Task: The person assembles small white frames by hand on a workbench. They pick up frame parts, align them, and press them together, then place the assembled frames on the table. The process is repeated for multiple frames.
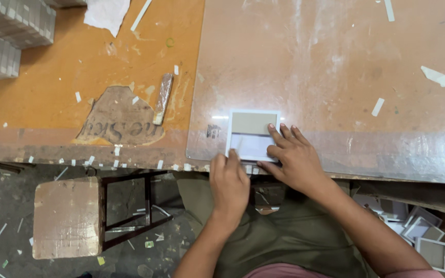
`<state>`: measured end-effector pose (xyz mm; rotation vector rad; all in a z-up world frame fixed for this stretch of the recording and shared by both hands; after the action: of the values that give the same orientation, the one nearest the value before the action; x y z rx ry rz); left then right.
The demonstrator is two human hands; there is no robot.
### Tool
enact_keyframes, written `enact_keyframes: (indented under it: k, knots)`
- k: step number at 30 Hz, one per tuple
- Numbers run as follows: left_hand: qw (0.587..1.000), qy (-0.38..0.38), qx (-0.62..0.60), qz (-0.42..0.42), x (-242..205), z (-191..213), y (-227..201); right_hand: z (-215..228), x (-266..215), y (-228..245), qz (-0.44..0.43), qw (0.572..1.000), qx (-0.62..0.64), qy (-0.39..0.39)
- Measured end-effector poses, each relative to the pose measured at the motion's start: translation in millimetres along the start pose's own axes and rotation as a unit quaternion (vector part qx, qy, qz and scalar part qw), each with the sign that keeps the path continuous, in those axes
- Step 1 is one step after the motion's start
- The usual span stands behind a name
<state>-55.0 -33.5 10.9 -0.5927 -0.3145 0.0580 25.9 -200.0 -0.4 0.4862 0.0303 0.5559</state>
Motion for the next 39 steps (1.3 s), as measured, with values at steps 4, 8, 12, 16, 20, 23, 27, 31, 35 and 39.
enact_keyframes:
  k: [4, 8, 12, 16, 20, 23, 27, 31, 35, 39]
  knots:
    - [0.999, 0.005, 0.035, 0.024, 0.6, -20.0, -16.0, -7.8, -3.2, 1.7, -0.009, 1.000, -0.023, -0.003]
    - [0.995, 0.020, -0.094, 0.041, -22.9, -24.6, -42.4, -7.8, -4.0, -3.9, -0.004, 1.000, 0.011, 0.005]
    - [0.996, 0.014, -0.082, 0.022, -19.3, -1.0, -27.5, 1.8, -7.8, -15.9, 0.017, 0.999, 0.039, 0.028]
    - [0.992, -0.050, 0.036, -0.106, 26.1, 10.6, -2.6, 11.9, -13.9, -16.1, 0.021, 0.999, 0.027, 0.014]
    - [0.981, -0.036, 0.130, -0.137, 81.9, -10.0, 12.0, 17.1, -15.9, -9.0, 0.015, 0.999, 0.037, 0.028]
    - [0.979, 0.000, 0.167, -0.118, 92.4, -32.2, 7.0, 13.9, -15.0, -8.5, -0.006, 1.000, 0.016, 0.024]
    - [0.977, 0.088, 0.128, -0.143, 57.5, -47.0, -12.6, 2.2, -15.5, -9.0, -0.007, 1.000, -0.003, -0.001]
    - [0.976, 0.132, 0.068, -0.161, 51.3, -45.1, -15.5, 0.1, -13.3, -10.5, -0.029, 0.999, -0.017, 0.013]
    - [0.981, 0.044, 0.148, -0.119, 90.9, -39.4, 15.5, -0.8, -16.4, -5.6, -0.003, 0.999, 0.014, -0.030]
    - [0.978, 0.004, 0.184, -0.097, 111.6, -24.6, 48.9, 4.5, -17.6, -12.0, 0.014, 0.999, 0.006, -0.052]
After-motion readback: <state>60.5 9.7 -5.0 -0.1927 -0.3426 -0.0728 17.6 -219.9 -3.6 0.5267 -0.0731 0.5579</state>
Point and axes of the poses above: each hand's wrist, its own x-axis towards the middle knuckle, its own z-axis out of the back of the hand, y = z × x, the point moved 1 cm from there along x, towards the middle knuckle, and after that the axes turned 7 degrees about -z, right-handed, at the moved point
